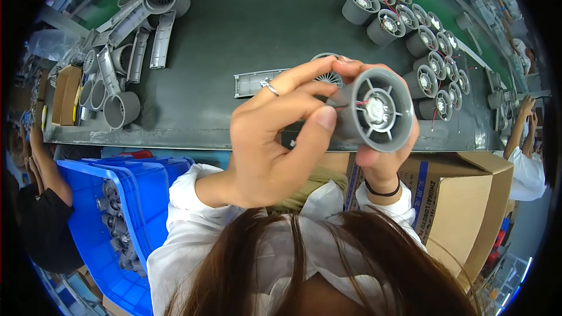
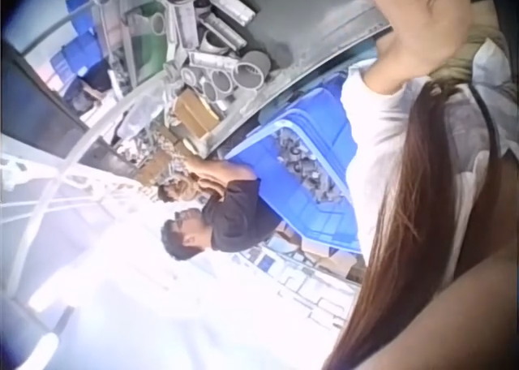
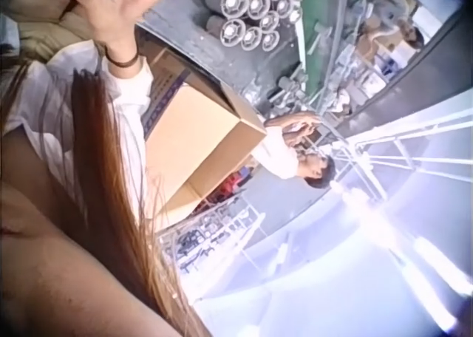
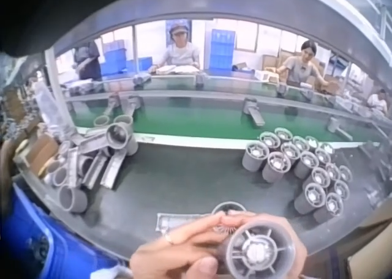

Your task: The person assembles handheld fan housings by hand, inserting motor components and wires into the fan housings.

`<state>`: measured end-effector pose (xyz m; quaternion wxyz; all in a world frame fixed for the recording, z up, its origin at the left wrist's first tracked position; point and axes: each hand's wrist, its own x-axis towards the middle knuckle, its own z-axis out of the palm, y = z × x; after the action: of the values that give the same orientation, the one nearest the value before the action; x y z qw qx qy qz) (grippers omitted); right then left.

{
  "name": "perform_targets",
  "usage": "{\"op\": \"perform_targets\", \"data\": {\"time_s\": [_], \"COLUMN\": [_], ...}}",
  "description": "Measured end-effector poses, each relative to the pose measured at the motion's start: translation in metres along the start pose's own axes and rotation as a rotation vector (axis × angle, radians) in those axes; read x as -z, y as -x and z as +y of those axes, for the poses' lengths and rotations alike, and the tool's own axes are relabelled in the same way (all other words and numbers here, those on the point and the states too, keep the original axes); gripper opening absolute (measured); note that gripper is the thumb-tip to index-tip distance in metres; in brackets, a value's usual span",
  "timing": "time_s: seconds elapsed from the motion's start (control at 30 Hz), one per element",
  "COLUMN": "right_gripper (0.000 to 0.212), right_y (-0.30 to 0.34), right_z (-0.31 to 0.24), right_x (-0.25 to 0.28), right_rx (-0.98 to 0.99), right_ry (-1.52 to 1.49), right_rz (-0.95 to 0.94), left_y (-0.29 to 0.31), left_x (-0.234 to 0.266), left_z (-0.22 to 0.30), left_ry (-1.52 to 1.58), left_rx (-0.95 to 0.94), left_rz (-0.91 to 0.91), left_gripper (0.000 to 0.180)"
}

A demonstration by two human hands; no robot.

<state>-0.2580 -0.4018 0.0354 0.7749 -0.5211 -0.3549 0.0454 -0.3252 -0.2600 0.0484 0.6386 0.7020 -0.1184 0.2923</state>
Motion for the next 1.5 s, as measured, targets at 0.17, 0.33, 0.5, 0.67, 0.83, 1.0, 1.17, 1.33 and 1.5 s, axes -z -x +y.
{"op": "perform_targets", "data": {"time_s": [0.17, 0.33, 0.5, 0.67, 0.83, 1.0, 1.17, 1.33, 1.5], "right_gripper": [0.087, 0.069, 0.051, 0.044, 0.04, 0.039, 0.038, 0.035, 0.035], "right_y": [0.001, -0.005, -0.007, -0.005, -0.003, 0.002, 0.004, 0.002, 0.001], "right_z": [0.006, 0.009, -0.007, -0.009, -0.002, 0.001, 0.008, 0.008, 0.006], "right_x": [-0.007, 0.002, 0.002, 0.007, 0.001, -0.001, -0.001, -0.003, -0.001], "right_rx": [0.029, 0.316, 0.232, 0.224, 0.165, 0.208, 0.263, 0.312, 0.321], "right_ry": [0.092, 0.442, 0.65, 0.61, 0.377, 0.367, 0.38, 0.446, 0.431], "right_rz": [-0.023, 0.002, -0.142, -0.171, -0.03, -0.027, -0.028, -0.027, -0.015], "left_y": [0.005, 0.004, 0.006, 0.007, 0.009, 0.009, 0.009, 0.0, -0.001], "left_x": [-0.002, 0.001, 0.005, 0.007, 0.009, 0.014, 0.015, 0.021, 0.026], "left_z": [-0.001, -0.007, -0.007, -0.01, -0.007, -0.007, -0.014, -0.009, -0.008], "left_ry": [0.034, -0.205, -0.245, -0.184, -0.171, -0.079, -0.076, 0.005, 0.355], "left_rx": [0.118, -0.059, -0.03, -0.045, -0.001, 0.099, 0.077, 0.141, 0.34], "left_rz": [0.166, 0.131, 0.141, 0.138, 0.135, 0.095, 0.097, 0.015, 0.039], "left_gripper": [0.007, 0.006, 0.005, 0.005, 0.006, 0.007, 0.009, 0.015, 0.016]}}
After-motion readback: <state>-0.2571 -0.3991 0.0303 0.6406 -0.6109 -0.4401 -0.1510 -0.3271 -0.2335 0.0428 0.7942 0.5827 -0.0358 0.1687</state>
